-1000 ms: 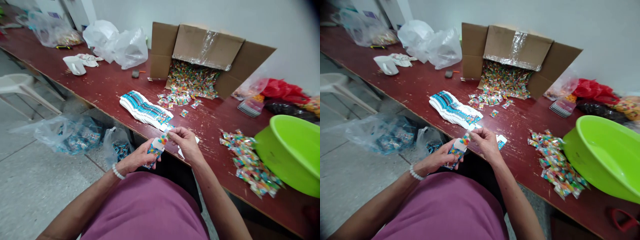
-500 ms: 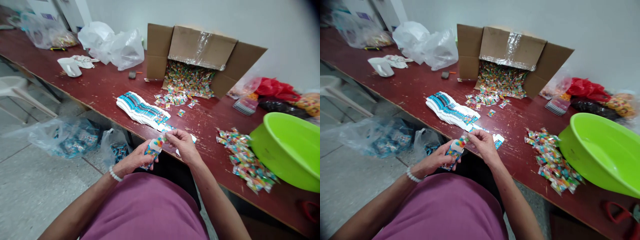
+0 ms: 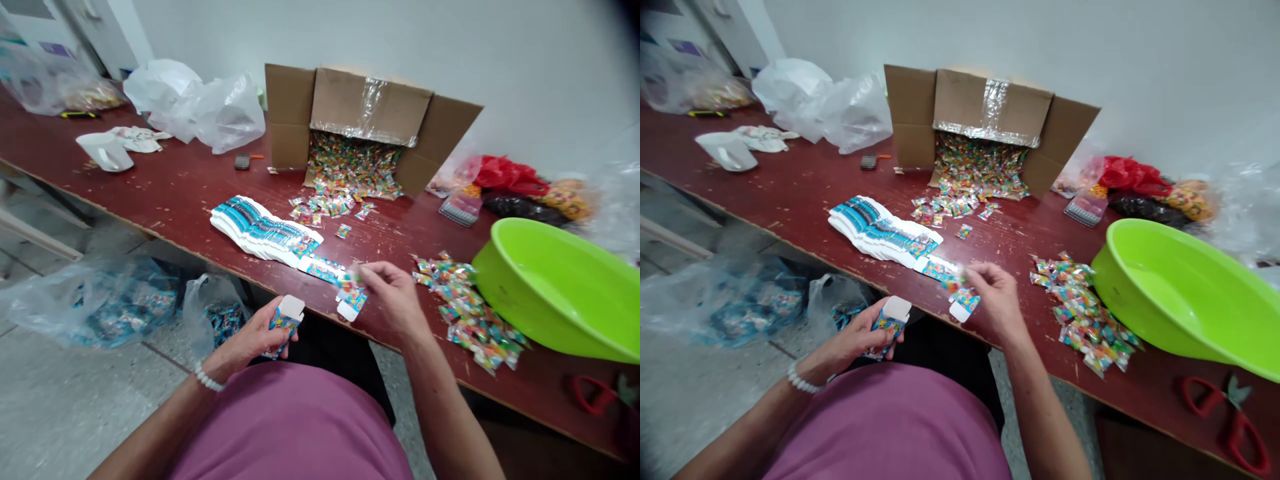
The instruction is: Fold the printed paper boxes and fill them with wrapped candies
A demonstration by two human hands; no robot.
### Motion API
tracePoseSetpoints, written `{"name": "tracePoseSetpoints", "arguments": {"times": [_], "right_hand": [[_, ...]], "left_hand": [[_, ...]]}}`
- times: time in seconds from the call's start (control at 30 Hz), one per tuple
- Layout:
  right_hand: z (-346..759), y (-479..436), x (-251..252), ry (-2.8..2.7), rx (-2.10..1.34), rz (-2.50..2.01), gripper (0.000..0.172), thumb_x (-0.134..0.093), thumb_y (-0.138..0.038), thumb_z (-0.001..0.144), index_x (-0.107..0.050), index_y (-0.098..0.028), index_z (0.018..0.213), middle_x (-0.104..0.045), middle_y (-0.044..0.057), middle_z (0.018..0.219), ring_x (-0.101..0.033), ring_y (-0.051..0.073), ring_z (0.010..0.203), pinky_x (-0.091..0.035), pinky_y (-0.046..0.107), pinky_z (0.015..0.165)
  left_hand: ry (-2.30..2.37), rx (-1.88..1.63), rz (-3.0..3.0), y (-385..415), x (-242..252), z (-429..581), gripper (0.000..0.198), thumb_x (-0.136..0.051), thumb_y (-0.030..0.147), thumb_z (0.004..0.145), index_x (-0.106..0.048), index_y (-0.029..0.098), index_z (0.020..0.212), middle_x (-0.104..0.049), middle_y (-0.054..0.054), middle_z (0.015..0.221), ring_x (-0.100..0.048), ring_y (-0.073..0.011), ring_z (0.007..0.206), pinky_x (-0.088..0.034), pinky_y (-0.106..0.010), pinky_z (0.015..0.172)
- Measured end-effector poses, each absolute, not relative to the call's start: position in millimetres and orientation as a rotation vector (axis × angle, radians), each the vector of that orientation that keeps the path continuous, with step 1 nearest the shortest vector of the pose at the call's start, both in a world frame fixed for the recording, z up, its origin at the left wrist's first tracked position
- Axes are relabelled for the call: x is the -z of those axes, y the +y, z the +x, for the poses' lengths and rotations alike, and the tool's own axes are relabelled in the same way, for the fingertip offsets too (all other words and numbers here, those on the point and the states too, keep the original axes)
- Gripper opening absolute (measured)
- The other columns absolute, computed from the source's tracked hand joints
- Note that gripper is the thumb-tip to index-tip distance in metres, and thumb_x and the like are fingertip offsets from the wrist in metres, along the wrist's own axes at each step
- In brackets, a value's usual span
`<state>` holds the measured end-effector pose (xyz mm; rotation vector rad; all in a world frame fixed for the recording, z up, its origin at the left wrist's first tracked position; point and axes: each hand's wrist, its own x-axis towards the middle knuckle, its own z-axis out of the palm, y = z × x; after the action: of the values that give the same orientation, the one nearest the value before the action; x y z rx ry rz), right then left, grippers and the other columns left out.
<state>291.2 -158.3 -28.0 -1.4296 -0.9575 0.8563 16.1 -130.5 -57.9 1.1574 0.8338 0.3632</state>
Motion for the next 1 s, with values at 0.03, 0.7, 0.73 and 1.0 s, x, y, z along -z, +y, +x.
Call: {"name": "tracePoseSetpoints", "arguments": {"times": [0.03,0.7,0.73,1.0], "right_hand": [[316,-167,26,-0.979,-0.715,-1.511,0.03,-0.076,-0.048,0.075,-0.073,-0.019,0.081,-0.072,0.004,0.074,-0.061,0.016,0.064,-0.048,0.029,0.062],[343,39,88,-1.152,-0.545,-1.98,0.022,-0.083,-0.027,0.056,-0.067,-0.019,0.069,-0.071,0.007,0.082,-0.065,0.024,0.085,-0.049,0.031,0.074],[345,37,89,-1.12,-0.581,-1.966,0.022,-0.082,-0.027,0.056,-0.065,-0.019,0.068,-0.07,0.005,0.078,-0.064,0.022,0.08,-0.048,0.029,0.069],[333,-12,67,-0.922,-0.913,-1.61,0.037,-0.078,-0.05,0.064,-0.065,-0.017,0.077,-0.068,0.004,0.067,-0.054,0.011,0.052,-0.038,0.022,0.045]], "left_hand": [[0.839,-0.36,1.153,-129,60,14,0.044,-0.062,0.025,0.074,-0.047,0.021,0.116,-0.064,0.0,0.085,-0.061,-0.0114,0.06,-0.041,-0.022,0.055],[1.01,-0.456,1.081,-121,69,0,0.044,-0.064,0.03,0.076,-0.047,0.022,0.115,-0.066,-0.001,0.085,-0.061,-0.0126,0.06,-0.039,-0.024,0.057],[1.008,-0.463,1.075,-120,69,0,0.044,-0.064,0.03,0.076,-0.047,0.022,0.116,-0.066,0.0,0.086,-0.06,-0.0124,0.061,-0.039,-0.024,0.057],[0.935,-0.451,1.069,-113,72,10,0.052,-0.064,0.027,0.075,-0.044,0.02,0.123,-0.065,-0.001,0.086,-0.06,-0.0118,0.059,-0.041,-0.024,0.057]]}}
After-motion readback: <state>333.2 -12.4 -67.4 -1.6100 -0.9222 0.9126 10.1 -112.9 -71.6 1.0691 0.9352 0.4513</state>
